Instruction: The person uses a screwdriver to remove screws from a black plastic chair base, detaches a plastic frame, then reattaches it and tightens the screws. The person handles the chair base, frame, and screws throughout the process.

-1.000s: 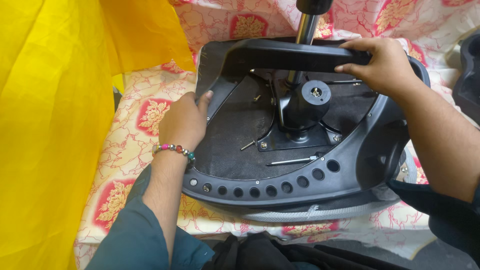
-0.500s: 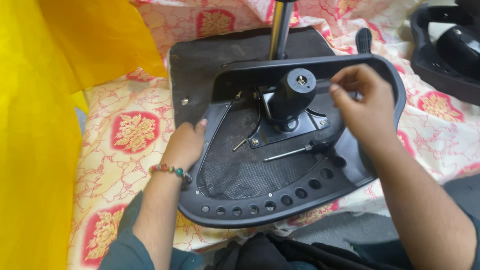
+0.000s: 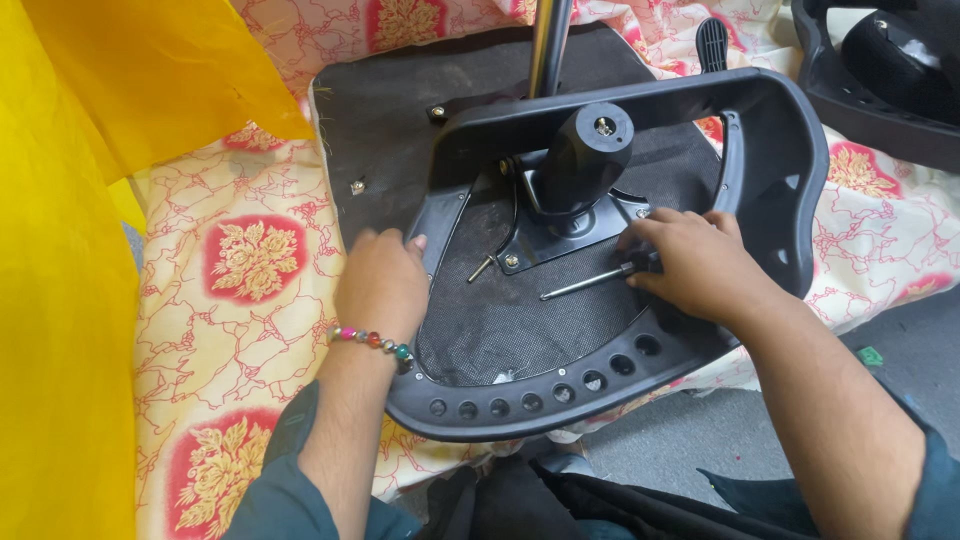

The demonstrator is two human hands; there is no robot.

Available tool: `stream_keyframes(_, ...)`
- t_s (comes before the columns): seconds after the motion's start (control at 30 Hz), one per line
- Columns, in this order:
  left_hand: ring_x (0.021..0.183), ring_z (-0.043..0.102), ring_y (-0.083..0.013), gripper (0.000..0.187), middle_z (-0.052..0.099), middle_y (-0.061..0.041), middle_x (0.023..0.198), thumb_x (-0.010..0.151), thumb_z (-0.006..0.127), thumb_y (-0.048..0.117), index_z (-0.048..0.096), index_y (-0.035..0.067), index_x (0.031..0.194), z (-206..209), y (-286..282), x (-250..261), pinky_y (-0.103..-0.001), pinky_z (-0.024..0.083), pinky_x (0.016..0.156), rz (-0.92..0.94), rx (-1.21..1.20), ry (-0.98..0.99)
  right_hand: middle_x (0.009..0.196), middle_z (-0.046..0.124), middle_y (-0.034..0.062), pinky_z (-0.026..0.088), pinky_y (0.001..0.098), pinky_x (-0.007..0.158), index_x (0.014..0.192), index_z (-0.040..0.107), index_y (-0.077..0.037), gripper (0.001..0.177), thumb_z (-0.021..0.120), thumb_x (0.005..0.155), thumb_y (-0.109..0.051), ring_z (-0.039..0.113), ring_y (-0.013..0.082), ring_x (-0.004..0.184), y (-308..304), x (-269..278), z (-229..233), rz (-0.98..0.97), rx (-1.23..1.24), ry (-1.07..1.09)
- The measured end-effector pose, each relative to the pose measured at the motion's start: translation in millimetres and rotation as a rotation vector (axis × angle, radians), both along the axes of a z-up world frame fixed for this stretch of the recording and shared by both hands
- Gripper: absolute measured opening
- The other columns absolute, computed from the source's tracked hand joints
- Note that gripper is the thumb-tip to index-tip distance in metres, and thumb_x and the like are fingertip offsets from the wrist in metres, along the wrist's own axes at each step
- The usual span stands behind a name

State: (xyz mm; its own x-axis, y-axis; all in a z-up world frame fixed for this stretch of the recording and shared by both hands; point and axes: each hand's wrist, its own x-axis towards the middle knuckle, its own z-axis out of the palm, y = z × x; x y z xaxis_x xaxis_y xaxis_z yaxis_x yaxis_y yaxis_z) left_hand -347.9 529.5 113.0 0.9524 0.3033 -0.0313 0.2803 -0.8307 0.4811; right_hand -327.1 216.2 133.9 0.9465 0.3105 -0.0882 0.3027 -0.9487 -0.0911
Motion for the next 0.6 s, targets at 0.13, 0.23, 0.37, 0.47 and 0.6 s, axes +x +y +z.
stream_keyframes(0.13,0.102,0.064,-0.0395,0.018,0.065,-0.018,0.108,0.093,0.067,0.023,0.069,0.007,0.102,0,12,7,-0.049,0.052,0.086,-0.097,0.066,-0.194,0.104,0.073,0.0026,0.042,0.0455,0.099,0.102,0.075,-0.016,0.026,0.079,0.078,-0.026,0.066,0.0242,0.109,-2,1,-1,0.09,0.127,-0.075)
stream_keyframes(0.23,0.101,0.066,-0.036,0.021,0.066,-0.016,0.108,0.093,0.069,0.02,0.065,0.007,0.11,-7,17,16,-0.046,0.053,0.088,-0.116,-0.116,-0.175,0.1,0.073,0.0088,0.05,0.0441,0.089,0.1,0.075,-0.01,0.026,0.079,0.076,-0.02,0.068,0.0314,0.099,-5,-1,0,0.168,0.273,-0.145)
stream_keyframes(0.37,0.104,0.067,-0.0331,0.03,0.064,-0.017,0.111,0.088,0.074,0.017,0.063,0.008,0.115,-26,15,22,-0.044,0.053,0.089,-0.184,-0.225,-0.298,0.099,0.073,0.0128,0.053,0.0439,0.084,0.099,0.076,-0.004,0.025,0.078,0.075,-0.012,0.069,0.0356,0.094,-7,-8,0,0.221,0.365,-0.2)
stream_keyframes(0.47,0.104,0.064,-0.0348,0.044,0.063,-0.018,0.11,0.081,0.078,0.013,0.06,0.01,0.121,-38,16,28,-0.044,0.052,0.089,-0.173,-0.274,-0.301,0.101,0.073,0.0122,0.054,0.0426,0.084,0.103,0.077,-0.006,0.026,0.077,0.078,-0.012,0.07,0.0339,0.093,-3,-10,5,0.178,0.37,-0.168)
stream_keyframes(0.6,0.106,0.064,-0.0348,0.048,0.064,-0.017,0.111,0.079,0.078,0.009,0.059,0.01,0.123,-48,11,35,-0.044,0.051,0.09,-0.167,-0.279,-0.312,0.102,0.073,0.0128,0.054,0.0407,0.082,0.106,0.076,-0.004,0.025,0.075,0.082,-0.01,0.07,0.0339,0.095,15,-11,14,0.265,0.498,-0.172)
